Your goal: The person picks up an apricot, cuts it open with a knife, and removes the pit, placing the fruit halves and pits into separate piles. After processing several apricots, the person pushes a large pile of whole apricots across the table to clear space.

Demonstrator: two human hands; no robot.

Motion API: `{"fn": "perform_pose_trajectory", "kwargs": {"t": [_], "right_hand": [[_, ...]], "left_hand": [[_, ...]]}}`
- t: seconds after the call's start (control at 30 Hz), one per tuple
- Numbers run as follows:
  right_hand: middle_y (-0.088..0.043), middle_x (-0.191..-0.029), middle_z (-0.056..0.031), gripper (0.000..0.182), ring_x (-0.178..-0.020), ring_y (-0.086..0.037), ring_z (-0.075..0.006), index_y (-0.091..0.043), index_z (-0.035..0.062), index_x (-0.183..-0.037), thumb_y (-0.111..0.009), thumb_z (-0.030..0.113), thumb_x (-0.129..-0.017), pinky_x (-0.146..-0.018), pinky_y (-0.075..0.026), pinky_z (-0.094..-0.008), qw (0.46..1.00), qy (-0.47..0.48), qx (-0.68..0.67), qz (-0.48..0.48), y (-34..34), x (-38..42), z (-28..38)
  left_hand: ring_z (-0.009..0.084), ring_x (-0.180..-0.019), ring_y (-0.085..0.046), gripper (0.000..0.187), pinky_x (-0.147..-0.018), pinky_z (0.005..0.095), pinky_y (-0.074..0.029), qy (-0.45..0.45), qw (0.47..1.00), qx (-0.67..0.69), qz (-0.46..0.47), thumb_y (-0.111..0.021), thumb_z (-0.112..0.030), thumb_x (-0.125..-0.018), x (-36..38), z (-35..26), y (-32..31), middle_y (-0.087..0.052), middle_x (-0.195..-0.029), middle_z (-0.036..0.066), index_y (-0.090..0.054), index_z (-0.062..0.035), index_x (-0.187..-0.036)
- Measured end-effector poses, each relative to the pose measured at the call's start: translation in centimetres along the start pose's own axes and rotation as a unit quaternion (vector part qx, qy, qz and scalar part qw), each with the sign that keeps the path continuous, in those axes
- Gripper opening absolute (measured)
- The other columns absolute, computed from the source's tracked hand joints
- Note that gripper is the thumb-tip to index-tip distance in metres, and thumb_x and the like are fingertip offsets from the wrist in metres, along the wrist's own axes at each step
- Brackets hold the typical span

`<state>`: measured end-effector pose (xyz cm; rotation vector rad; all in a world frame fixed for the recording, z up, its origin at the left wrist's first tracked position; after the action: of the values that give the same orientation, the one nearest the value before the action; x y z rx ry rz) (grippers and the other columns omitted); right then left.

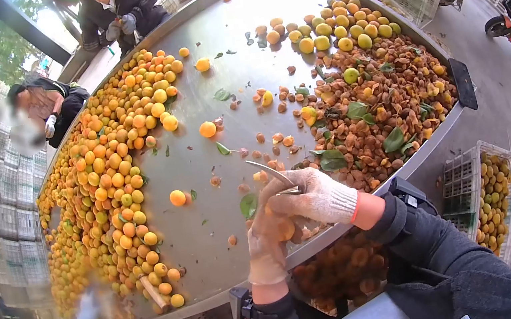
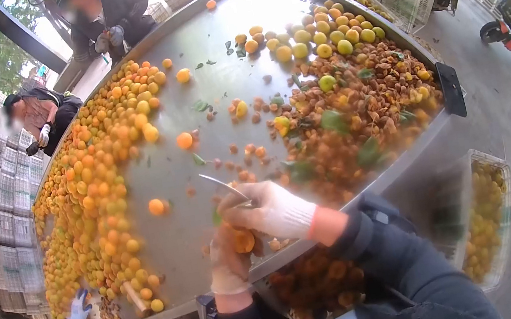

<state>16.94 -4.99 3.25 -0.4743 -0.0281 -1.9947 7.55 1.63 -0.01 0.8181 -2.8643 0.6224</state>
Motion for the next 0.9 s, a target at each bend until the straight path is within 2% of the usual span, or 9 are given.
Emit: {"fn": "perform_pose_trajectory", "kwargs": {"t": [0.07,0.23,0.33,0.53,0.7,0.8,0.83,0.87,0.9], "right_hand": [[-0.067,-0.086,-0.0044,0.023,-0.076,-0.061,-0.0104,-0.067,0.0035,-0.105,-0.064,0.018,-0.087,-0.070,-0.050,-0.0247,0.997,0.062,-0.038,-0.024,0.2,-0.5,0.1],[-0.050,-0.059,0.0042,0.016,-0.040,-0.038,-0.0040,-0.065,0.0061,-0.103,-0.061,0.011,-0.088,-0.037,-0.027,-0.0207,0.915,0.152,-0.302,-0.219,4.3,0.2,2.1],[-0.050,-0.060,0.0013,0.015,-0.041,-0.041,-0.0054,-0.061,0.0029,-0.101,-0.055,0.004,-0.088,-0.037,-0.030,-0.0222,0.844,0.266,-0.408,-0.224,5.0,1.2,3.5],[-0.048,-0.057,-0.0004,0.015,-0.037,-0.037,-0.0073,-0.058,0.0022,-0.100,-0.051,0.000,-0.087,-0.036,-0.024,-0.0242,0.883,0.334,-0.217,-0.247,3.7,3.2,4.7],[-0.063,-0.088,-0.0080,0.011,-0.070,-0.060,-0.0125,-0.064,-0.0016,-0.096,-0.058,0.002,-0.088,-0.060,-0.047,-0.0240,0.868,0.453,-0.091,-0.181,3.0,3.4,5.1],[-0.067,-0.083,-0.0088,0.022,-0.078,-0.065,-0.0181,-0.064,0.0022,-0.093,-0.060,-0.013,-0.077,-0.068,-0.051,-0.0274,0.868,0.461,-0.001,-0.184,3.3,3.4,6.0],[-0.062,-0.073,-0.0056,0.017,-0.064,-0.061,-0.0153,-0.065,0.0042,-0.093,-0.059,-0.006,-0.082,-0.056,-0.048,-0.0257,0.843,0.470,0.082,-0.248,3.7,3.4,6.4],[-0.062,-0.073,-0.0056,0.017,-0.064,-0.061,-0.0153,-0.065,0.0042,-0.093,-0.059,-0.006,-0.082,-0.056,-0.048,-0.0257,0.843,0.471,0.081,-0.248,4.2,2.9,6.2],[-0.059,-0.071,-0.0042,0.016,-0.057,-0.056,-0.0136,-0.065,0.0057,-0.094,-0.057,-0.003,-0.084,-0.049,-0.043,-0.0250,0.894,0.366,-0.175,-0.190,5.7,0.9,4.3]], "left_hand": [[0.0189,-0.061,-0.057,0.050,-0.049,0.0274,-0.045,0.012,0.998,0.022,-0.049,-0.046,-0.049,-0.094,0.3,0.2,0.9,-0.062,-0.083,0.010,-0.058,-0.0030,-0.109],[0.0121,-0.056,-0.056,0.034,-0.049,0.0238,-0.042,0.087,0.990,0.065,-0.092,-0.064,-0.030,-0.089,0.7,0.9,1.9,-0.063,-0.076,0.008,-0.063,0.0015,-0.102],[0.0129,-0.053,-0.055,0.032,-0.049,0.0236,-0.043,0.119,0.987,0.035,-0.099,-0.063,-0.030,-0.090,0.6,1.6,1.2,-0.062,-0.072,0.008,-0.064,0.0010,-0.096],[0.0108,-0.054,-0.057,0.032,-0.050,0.0214,-0.044,0.110,0.992,0.001,-0.061,-0.062,-0.030,-0.092,0.8,1.3,-1.0,-0.064,-0.073,0.008,-0.066,0.0015,-0.096],[0.0091,-0.057,-0.058,0.029,-0.051,0.0208,-0.046,0.103,0.989,-0.061,-0.083,-0.062,-0.025,-0.092,0.7,1.5,-0.9,-0.065,-0.078,0.007,-0.067,0.0019,-0.100],[0.0096,-0.060,-0.059,0.028,-0.053,0.0210,-0.048,0.091,0.990,-0.065,-0.081,-0.063,-0.023,-0.092,0.4,1.9,-1.1,-0.066,-0.080,0.007,-0.067,0.0027,-0.103],[0.0102,-0.062,-0.060,0.028,-0.054,0.0212,-0.049,0.084,0.992,-0.044,-0.082,-0.063,-0.022,-0.092,0.3,2.0,-1.1,-0.066,-0.081,0.006,-0.067,0.0034,-0.104],[0.0102,-0.062,-0.060,0.028,-0.054,0.0212,-0.049,0.083,0.992,-0.044,-0.082,-0.063,-0.022,-0.092,0.3,1.9,-1.0,-0.066,-0.081,0.006,-0.067,0.0034,-0.104],[0.0111,-0.064,-0.061,0.029,-0.055,0.0217,-0.049,0.087,0.992,-0.053,-0.080,-0.064,-0.022,-0.092,0.3,1.8,-0.9,-0.066,-0.083,0.007,-0.066,0.0037,-0.105]]}}
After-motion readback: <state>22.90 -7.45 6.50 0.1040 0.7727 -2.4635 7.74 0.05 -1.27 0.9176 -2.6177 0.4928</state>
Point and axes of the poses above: each hand's wrist, its own x-axis away from the middle knuckle, its own y-axis out of the back of the hand, z = x × y, the point moved 7 cm from there along -x, towards the middle knuckle
